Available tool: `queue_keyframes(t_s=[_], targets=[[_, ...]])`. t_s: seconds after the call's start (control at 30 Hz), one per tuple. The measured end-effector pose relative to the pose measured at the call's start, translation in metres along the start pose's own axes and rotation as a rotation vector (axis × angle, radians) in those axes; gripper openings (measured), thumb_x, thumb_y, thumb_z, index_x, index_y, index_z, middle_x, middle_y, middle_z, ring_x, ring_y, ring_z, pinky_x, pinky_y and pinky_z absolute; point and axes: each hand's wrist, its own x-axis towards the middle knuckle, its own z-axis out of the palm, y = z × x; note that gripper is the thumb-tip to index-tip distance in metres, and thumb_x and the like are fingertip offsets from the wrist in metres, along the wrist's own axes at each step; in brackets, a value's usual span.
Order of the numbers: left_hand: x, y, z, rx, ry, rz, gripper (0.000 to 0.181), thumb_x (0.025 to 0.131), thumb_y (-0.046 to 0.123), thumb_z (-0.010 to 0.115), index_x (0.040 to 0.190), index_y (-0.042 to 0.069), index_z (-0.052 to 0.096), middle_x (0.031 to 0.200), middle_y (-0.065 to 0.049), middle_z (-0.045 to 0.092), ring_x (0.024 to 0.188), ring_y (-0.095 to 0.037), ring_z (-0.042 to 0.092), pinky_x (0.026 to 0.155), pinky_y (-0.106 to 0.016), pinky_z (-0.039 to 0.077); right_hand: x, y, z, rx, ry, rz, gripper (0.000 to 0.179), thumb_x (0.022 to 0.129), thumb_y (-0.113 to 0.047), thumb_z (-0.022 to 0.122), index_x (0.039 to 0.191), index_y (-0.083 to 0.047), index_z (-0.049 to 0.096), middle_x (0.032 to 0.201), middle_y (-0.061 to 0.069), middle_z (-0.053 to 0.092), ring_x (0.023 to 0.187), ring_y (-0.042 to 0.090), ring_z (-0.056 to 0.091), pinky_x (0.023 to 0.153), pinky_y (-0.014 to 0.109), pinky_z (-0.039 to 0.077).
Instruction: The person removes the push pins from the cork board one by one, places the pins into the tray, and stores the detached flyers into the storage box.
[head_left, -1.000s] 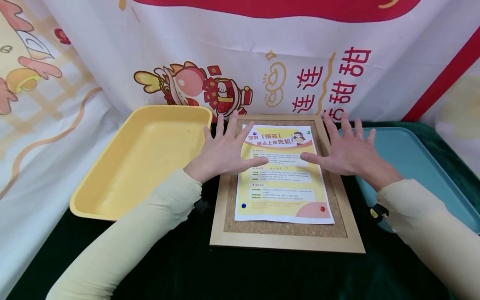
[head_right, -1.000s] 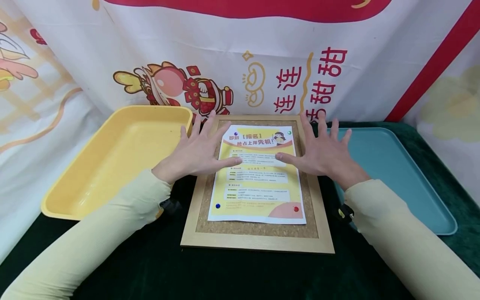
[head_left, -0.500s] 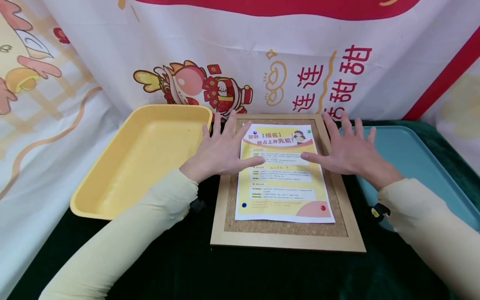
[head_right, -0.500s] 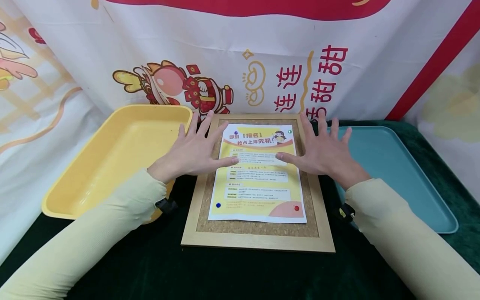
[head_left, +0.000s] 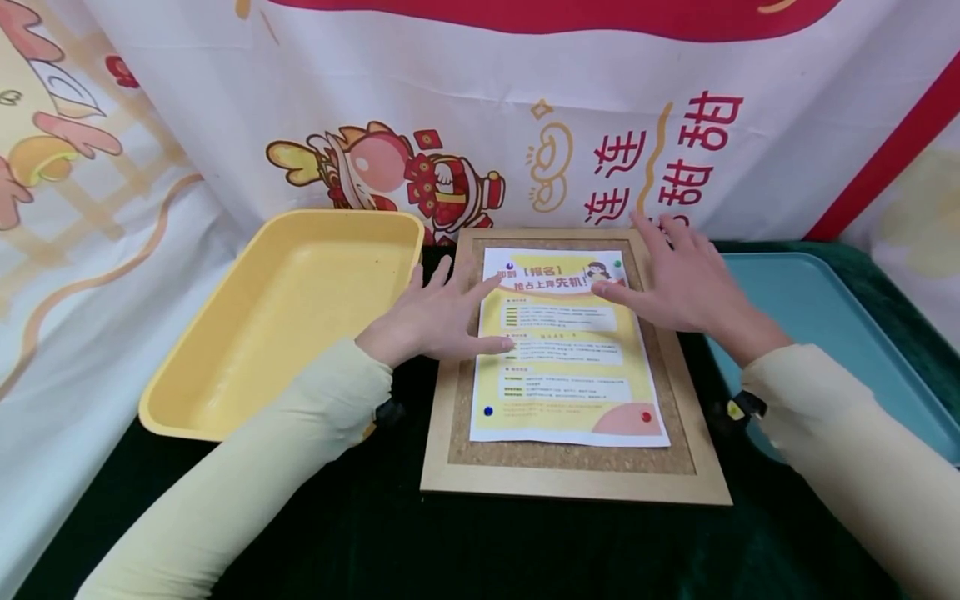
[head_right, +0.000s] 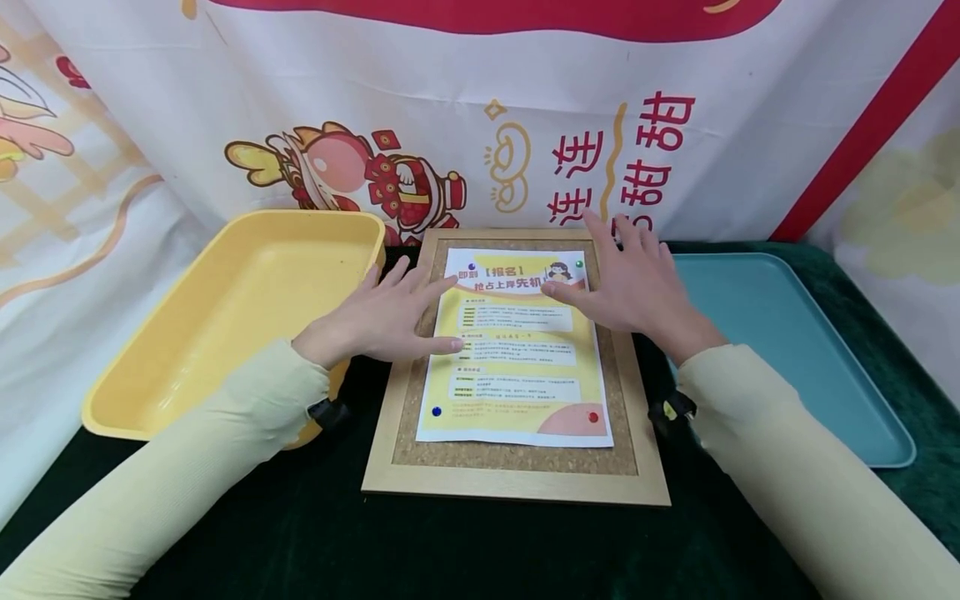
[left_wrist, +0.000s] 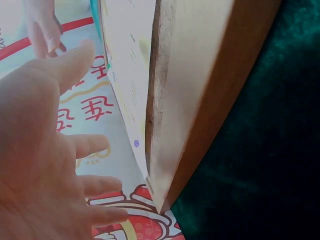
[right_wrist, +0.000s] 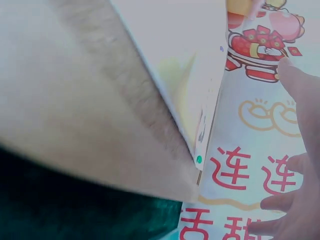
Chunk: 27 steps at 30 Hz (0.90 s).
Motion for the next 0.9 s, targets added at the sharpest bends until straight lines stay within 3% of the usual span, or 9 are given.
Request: queue_keyframes(t_s=[0.13,0.4,0.67,0.9], targets=[[0.002,0.0,0.003,0.004,-0.034,0.029,0.099,0.093,0.08,0.056,0.171,0.03,0.022,0.18,-0.011,0.012,0.167,-0.044,0.006,0.13,-0.069,0.01,0.008,-0.01,-0.001,0.099,-0.017,0.022,0.12,0.087,-0.085,0.06,0.173,-0.027,-0.001,0.178,0.024,0.008,0.161,0.053,0.013,0.12,0.08,0.02],[0.002,-0.001,0.006,-0.052,-0.125,0.058,0.099,0.092,0.076,0.063,0.171,0.033,0.021,0.182,-0.008,0.006,0.168,-0.04,0.005,0.132,-0.057,0.022,0.022,-0.035,-0.001,0.291,-0.016,0.047,0.105,0.094,-0.067,0.068,0.173,-0.03,0.009,0.18,0.013,0.015,0.164,0.043,0.019,0.121,0.077,0.026],[0.004,-0.002,0.007,-0.1,-0.213,0.077,0.098,0.094,0.073,0.063,0.172,0.034,0.019,0.182,-0.005,0.0,0.169,-0.035,0.0,0.131,-0.059,0.023,0.035,-0.05,0.003,0.366,-0.037,0.015,0.078,0.101,-0.051,0.068,0.165,-0.018,0.037,0.17,0.012,0.04,0.153,0.038,0.042,0.12,0.064,0.039],[0.008,-0.003,0.008,-0.053,-0.23,0.083,0.097,0.095,0.07,0.065,0.172,0.031,0.02,0.182,-0.007,0.003,0.168,-0.036,0.002,0.132,-0.058,0.023,0.05,-0.061,0.012,0.494,-0.111,0.066,0.055,0.102,-0.039,0.07,0.149,-0.014,0.055,0.151,0.01,0.059,0.137,0.03,0.056,0.115,0.053,0.047]])
